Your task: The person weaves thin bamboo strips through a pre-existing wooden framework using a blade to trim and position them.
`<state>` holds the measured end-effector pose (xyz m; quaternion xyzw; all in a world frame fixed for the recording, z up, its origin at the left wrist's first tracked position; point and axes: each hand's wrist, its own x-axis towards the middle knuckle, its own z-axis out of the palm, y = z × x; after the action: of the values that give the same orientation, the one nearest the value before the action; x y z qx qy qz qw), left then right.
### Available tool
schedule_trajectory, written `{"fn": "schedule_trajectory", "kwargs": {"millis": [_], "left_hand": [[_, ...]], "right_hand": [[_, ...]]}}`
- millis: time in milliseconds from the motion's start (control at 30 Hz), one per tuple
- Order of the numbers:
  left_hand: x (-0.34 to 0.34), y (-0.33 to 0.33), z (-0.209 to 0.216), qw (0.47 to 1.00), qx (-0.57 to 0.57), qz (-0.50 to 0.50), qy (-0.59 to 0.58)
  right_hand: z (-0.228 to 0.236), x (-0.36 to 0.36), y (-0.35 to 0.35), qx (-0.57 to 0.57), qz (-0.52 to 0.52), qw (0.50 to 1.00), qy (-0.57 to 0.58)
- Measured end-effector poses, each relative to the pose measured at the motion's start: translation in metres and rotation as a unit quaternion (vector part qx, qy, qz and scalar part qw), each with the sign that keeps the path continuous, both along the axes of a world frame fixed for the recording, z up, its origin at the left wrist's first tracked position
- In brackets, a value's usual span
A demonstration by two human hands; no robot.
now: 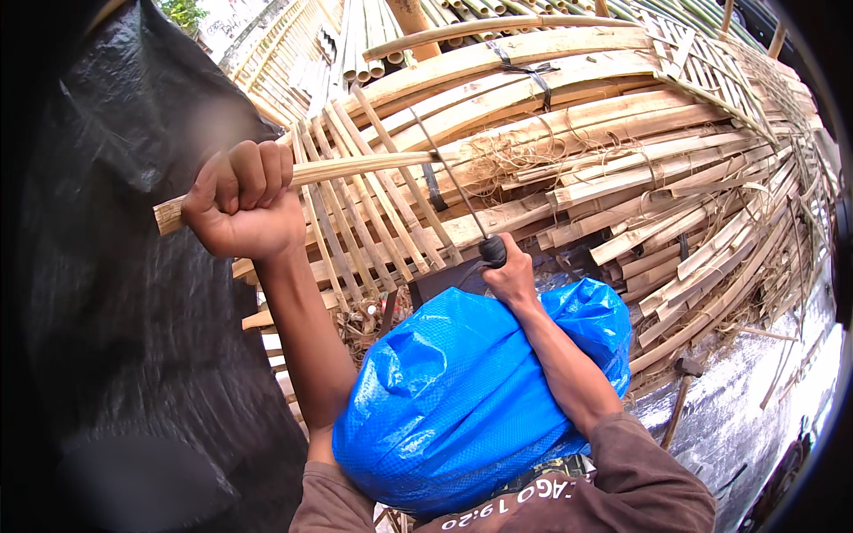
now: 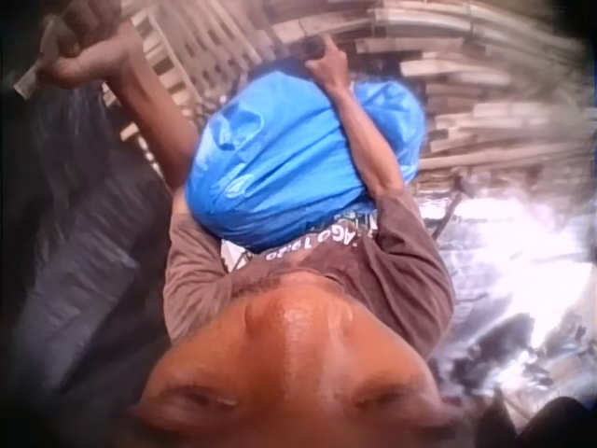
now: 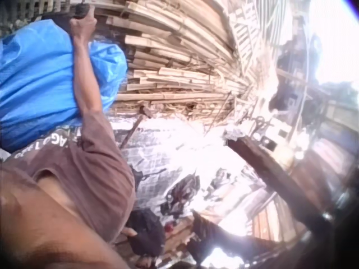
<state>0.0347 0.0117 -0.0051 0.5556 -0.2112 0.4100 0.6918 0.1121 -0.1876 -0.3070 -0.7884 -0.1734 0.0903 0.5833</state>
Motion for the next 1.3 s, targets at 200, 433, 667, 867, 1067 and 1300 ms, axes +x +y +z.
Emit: {"fn": "schedule_trajectory", "kwargs": {"millis": [200, 433, 667, 867, 1067, 1300], "left_hand": [[0.003, -0.011, 0.000, 0.999, 0.026, -0.025, 0.003], [0.011, -0.010, 0.004, 0.980, -0.091, 0.176, -0.013], [0.016, -0.032, 0.007, 0.979, -0.073, 0.191, 0.001], [0.017, -0.031, 0.008, 0.983, -0.065, 0.173, 0.010], [0.021, -0.033, 0.008, 0.998, 0.008, 0.068, 0.004], [0.014, -0.028, 0.003, 0.998, 0.033, -0.057, 0.021]], "right_hand": [[0.016, -0.006, 0.007, 0.098, 0.037, 0.993, -0.055], [-0.011, -0.004, 0.009, 0.008, -0.008, 1.000, -0.016], [0.024, -0.008, 0.004, 0.101, 0.058, 0.991, -0.064], [-0.021, 0.012, 0.004, -0.027, -0.048, 0.995, 0.086], [0.001, 0.001, -0.003, 0.084, 0.034, 0.996, -0.017], [-0.021, 0.014, 0.006, 0.025, -0.032, 0.999, 0.036]]}}
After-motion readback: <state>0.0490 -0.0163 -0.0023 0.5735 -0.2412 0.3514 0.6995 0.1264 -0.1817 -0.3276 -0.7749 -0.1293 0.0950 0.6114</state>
